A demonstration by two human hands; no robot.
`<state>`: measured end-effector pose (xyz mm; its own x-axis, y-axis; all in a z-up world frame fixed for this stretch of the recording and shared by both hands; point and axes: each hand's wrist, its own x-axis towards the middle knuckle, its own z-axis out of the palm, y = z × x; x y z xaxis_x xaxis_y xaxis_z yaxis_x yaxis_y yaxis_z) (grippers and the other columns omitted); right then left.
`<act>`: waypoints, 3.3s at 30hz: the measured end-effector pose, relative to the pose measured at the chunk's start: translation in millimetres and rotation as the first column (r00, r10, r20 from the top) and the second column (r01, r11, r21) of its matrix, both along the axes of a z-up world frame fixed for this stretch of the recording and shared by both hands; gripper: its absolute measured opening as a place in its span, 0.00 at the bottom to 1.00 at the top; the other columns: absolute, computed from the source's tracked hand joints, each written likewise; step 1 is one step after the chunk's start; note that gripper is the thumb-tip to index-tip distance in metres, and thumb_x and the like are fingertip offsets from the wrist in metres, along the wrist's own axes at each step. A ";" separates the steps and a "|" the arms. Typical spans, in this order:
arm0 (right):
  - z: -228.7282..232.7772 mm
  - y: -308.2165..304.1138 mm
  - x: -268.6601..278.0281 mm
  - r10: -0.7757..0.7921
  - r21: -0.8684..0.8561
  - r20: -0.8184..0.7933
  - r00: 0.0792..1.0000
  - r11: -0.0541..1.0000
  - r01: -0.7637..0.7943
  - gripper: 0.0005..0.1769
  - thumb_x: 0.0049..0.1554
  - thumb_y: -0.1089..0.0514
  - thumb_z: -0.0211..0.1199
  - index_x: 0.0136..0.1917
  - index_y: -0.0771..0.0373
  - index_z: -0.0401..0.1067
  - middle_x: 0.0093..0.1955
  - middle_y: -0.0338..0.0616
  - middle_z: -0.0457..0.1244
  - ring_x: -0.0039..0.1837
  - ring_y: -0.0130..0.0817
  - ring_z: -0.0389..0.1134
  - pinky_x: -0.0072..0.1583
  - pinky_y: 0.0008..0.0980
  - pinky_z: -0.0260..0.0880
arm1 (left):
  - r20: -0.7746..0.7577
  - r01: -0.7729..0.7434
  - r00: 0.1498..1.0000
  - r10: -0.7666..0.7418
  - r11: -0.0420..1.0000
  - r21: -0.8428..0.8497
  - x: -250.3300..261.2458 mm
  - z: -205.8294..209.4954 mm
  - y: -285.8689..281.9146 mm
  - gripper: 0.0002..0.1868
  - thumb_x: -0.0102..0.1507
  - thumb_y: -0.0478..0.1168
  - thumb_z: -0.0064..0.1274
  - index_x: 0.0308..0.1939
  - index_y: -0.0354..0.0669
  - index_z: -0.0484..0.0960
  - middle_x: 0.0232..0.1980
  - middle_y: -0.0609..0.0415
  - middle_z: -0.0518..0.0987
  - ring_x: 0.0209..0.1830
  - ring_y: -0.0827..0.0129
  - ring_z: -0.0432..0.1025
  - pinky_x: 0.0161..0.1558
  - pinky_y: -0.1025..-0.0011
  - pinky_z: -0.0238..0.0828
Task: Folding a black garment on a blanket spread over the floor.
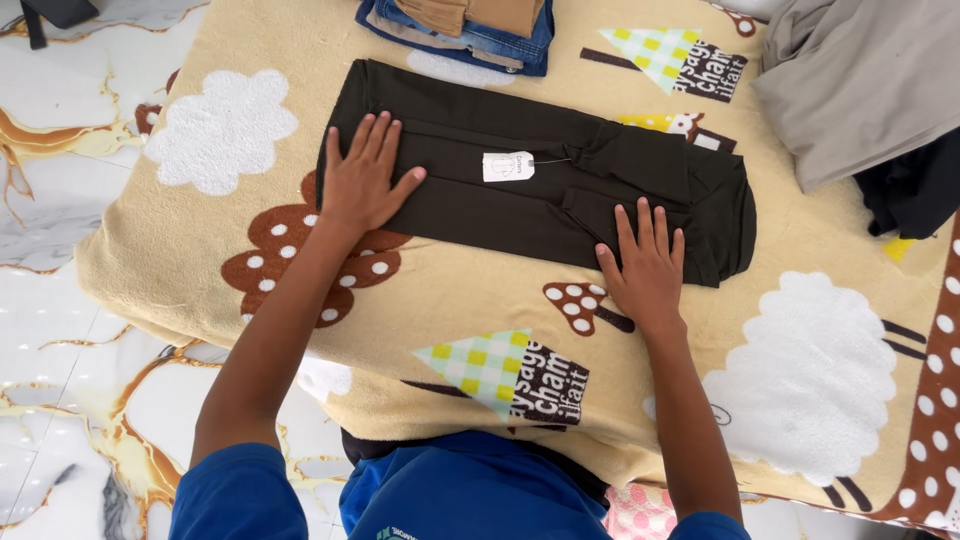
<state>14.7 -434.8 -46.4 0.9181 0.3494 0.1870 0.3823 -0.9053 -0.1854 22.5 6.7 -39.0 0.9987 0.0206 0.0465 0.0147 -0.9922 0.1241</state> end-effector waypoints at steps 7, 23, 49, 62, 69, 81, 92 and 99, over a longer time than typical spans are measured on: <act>2.5 0.2 -1.4 -0.006 0.020 0.002 1.000 1.000 0.006 0.35 0.69 0.36 0.45 0.82 0.54 0.58 0.86 0.53 0.47 0.86 0.54 0.43 0.79 0.61 0.37 | -0.007 -0.047 0.999 0.047 0.999 -0.023 -5.1 9.4 22.0 0.44 0.71 0.71 0.24 0.81 0.46 0.53 0.84 0.49 0.51 0.84 0.50 0.40 0.76 0.40 0.29; 35.1 28.2 29.8 -0.018 0.162 -0.013 1.000 0.987 0.020 0.38 0.67 0.39 0.54 0.81 0.62 0.56 0.84 0.57 0.48 0.86 0.55 0.43 0.79 0.60 0.40 | 0.283 -0.053 0.954 0.103 0.983 -0.178 36.0 22.1 -11.2 0.32 0.77 0.57 0.38 0.77 0.40 0.66 0.81 0.30 0.56 0.83 0.38 0.43 0.75 0.35 0.35; 10.6 308.5 62.2 0.296 0.072 -0.129 0.946 0.955 -0.289 0.45 0.66 0.36 0.47 0.81 0.72 0.48 0.85 0.64 0.38 0.86 0.58 0.33 0.79 0.64 0.28 | -0.119 -0.311 0.950 0.288 0.849 -0.427 72.6 7.2 72.0 0.31 0.58 0.57 0.64 0.53 0.37 0.78 0.45 0.40 0.83 0.48 0.48 0.79 0.47 0.53 0.75; 9.3 307.7 59.8 0.297 0.092 -0.112 0.948 0.953 -0.288 0.44 0.66 0.36 0.47 0.81 0.71 0.49 0.85 0.63 0.40 0.86 0.57 0.34 0.80 0.62 0.29 | -0.355 -0.460 0.886 0.300 0.676 -0.576 64.6 27.5 79.0 0.37 0.58 0.63 0.63 0.51 0.29 0.84 0.46 0.36 0.84 0.46 0.52 0.82 0.49 0.58 0.79; 6.1 307.7 61.0 0.299 0.081 -0.108 0.948 0.953 -0.292 0.44 0.66 0.36 0.47 0.82 0.70 0.49 0.85 0.63 0.39 0.86 0.58 0.34 0.79 0.62 0.29 | -0.281 -0.313 0.949 0.144 0.549 -0.775 57.6 10.8 78.7 0.37 0.62 0.59 0.59 0.69 0.41 0.75 0.65 0.40 0.80 0.65 0.54 0.75 0.63 0.60 0.71; 7.3 306.4 61.1 0.342 0.100 -0.091 0.935 0.938 -0.333 0.41 0.68 0.38 0.46 0.83 0.66 0.49 0.85 0.62 0.42 0.86 0.61 0.35 0.78 0.67 0.28 | -0.156 -0.120 0.980 -0.120 0.264 -0.957 46.4 18.9 79.7 0.35 0.68 0.43 0.51 0.79 0.47 0.60 0.68 0.48 0.79 0.64 0.64 0.76 0.65 0.67 0.75; 29.2 291.7 67.0 0.512 0.584 -0.257 0.820 0.758 -0.290 0.41 0.69 0.43 0.49 0.85 0.64 0.42 0.87 0.59 0.41 0.88 0.53 0.34 0.82 0.58 0.27 | -0.256 -0.243 0.965 -0.054 0.179 -0.953 42.2 33.0 74.8 0.44 0.70 0.61 0.47 0.84 0.43 0.54 0.64 0.30 0.73 0.48 0.60 0.68 0.45 0.70 0.66; 37.2 281.3 62.8 0.612 0.893 -0.236 0.755 0.443 -0.080 0.43 0.71 0.43 0.46 0.86 0.64 0.32 0.89 0.60 0.34 0.89 0.50 0.35 0.84 0.45 0.37 | -0.096 -0.144 0.954 -0.285 -0.152 -0.978 44.5 66.1 43.4 0.44 0.64 0.57 0.39 0.80 0.45 0.45 0.71 0.38 0.69 0.40 0.65 0.83 0.29 0.74 0.82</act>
<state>77.5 -153.4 -9.1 0.7867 0.5944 0.1670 0.2402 -0.0455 -0.9697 67.0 50.1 27.1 0.9617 -0.2442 -0.1245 0.1894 0.2638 0.9458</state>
